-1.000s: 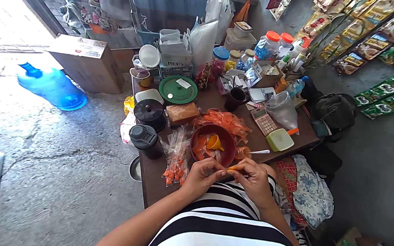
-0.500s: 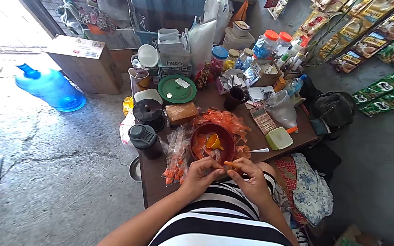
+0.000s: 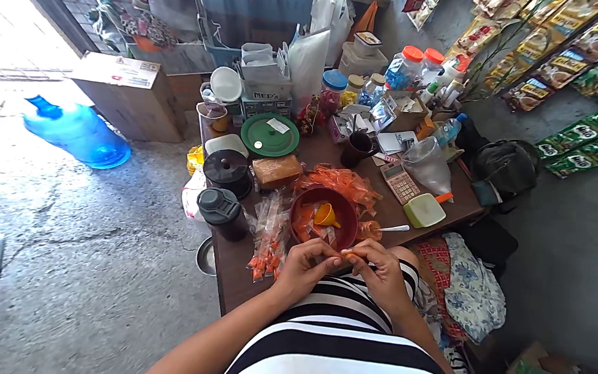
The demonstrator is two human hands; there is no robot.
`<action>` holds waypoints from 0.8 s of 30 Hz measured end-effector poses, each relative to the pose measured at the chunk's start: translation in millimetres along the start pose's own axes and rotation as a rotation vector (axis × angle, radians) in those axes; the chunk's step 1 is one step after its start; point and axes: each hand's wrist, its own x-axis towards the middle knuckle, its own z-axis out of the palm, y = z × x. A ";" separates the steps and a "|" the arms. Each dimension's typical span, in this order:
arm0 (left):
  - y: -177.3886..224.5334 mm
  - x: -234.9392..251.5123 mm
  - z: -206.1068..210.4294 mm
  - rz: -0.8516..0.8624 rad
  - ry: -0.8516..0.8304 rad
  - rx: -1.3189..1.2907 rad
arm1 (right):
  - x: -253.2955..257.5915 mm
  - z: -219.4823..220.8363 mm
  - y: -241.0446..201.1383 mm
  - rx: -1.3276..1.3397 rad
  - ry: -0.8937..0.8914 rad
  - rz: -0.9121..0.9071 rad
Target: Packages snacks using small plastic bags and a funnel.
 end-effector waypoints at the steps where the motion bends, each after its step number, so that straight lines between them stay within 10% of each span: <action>1: -0.3 -0.3 -0.2 -0.001 0.002 0.000 | -0.2 -2.4 -1.0 0.006 -0.033 0.013; 24: -3.0 0.3 -0.4 0.021 0.012 0.002 | 0.7 -5.2 -0.7 -0.048 0.003 -0.019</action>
